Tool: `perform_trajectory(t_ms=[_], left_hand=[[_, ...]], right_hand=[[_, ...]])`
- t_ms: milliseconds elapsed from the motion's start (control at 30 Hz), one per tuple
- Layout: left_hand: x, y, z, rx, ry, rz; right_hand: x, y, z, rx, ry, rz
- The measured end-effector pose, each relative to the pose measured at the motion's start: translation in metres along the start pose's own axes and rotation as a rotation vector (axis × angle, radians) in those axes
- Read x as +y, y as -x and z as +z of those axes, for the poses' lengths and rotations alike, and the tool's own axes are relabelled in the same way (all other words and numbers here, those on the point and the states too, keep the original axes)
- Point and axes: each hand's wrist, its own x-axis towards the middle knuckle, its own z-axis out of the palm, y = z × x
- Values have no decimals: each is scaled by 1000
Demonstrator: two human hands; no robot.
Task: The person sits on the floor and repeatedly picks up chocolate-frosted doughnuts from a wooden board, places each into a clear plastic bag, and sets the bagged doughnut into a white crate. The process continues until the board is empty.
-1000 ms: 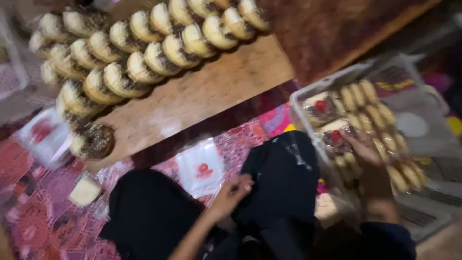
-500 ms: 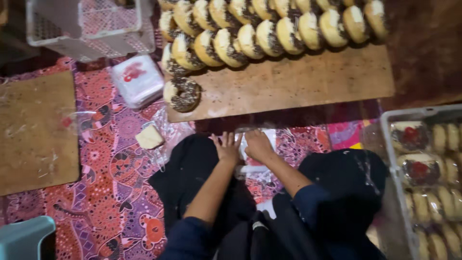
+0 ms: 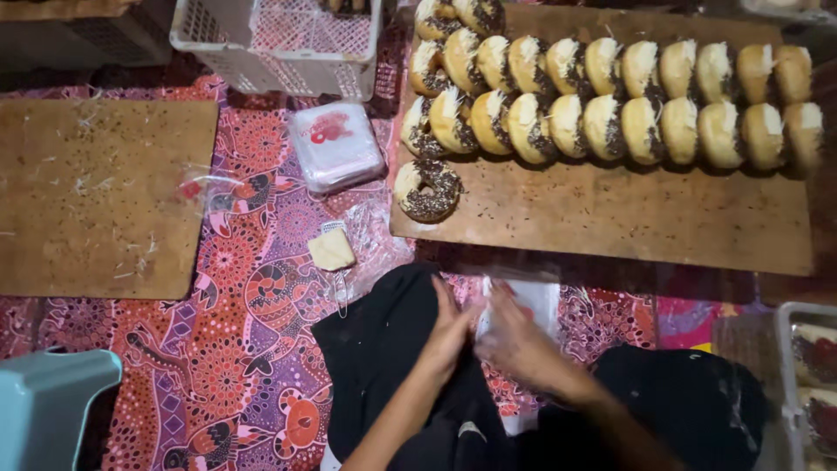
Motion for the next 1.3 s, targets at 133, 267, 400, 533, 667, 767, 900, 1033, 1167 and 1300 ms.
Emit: perform_trajectory(t_ms=[133,267,400,533,667,767,900,1033,1167,1300], left_hand=[[38,3,-77,61,844,79],[80,2,-130,375,971,161],[90,12,-133,294,953,180],[73,26,-152,256,923,189],[54,32,-175,332,1043,27],[46,19,-144,128,1009,52],[56,-8,-76,78,900,81],[86,-11,-41,106,1035,63],[105,9,13,19,1001,102],[107,50,84,117,807,37]], right_hand=[[-78,-26,3,87,-251,-563],[-120,-138,-16,683,102,-94],[-130,-183,-33,613,240,129],[-74,-111,-99,612,289,-312],[-11,-47,-126,673,-50,-40],[0,-60,-113,691,485,75],[-36,-92,-105,890,195,17],[-74,-28,-116,699,-287,-383],[-75,45,-83,606,-228,-554],[-66,83,-63,731,-28,-466]])
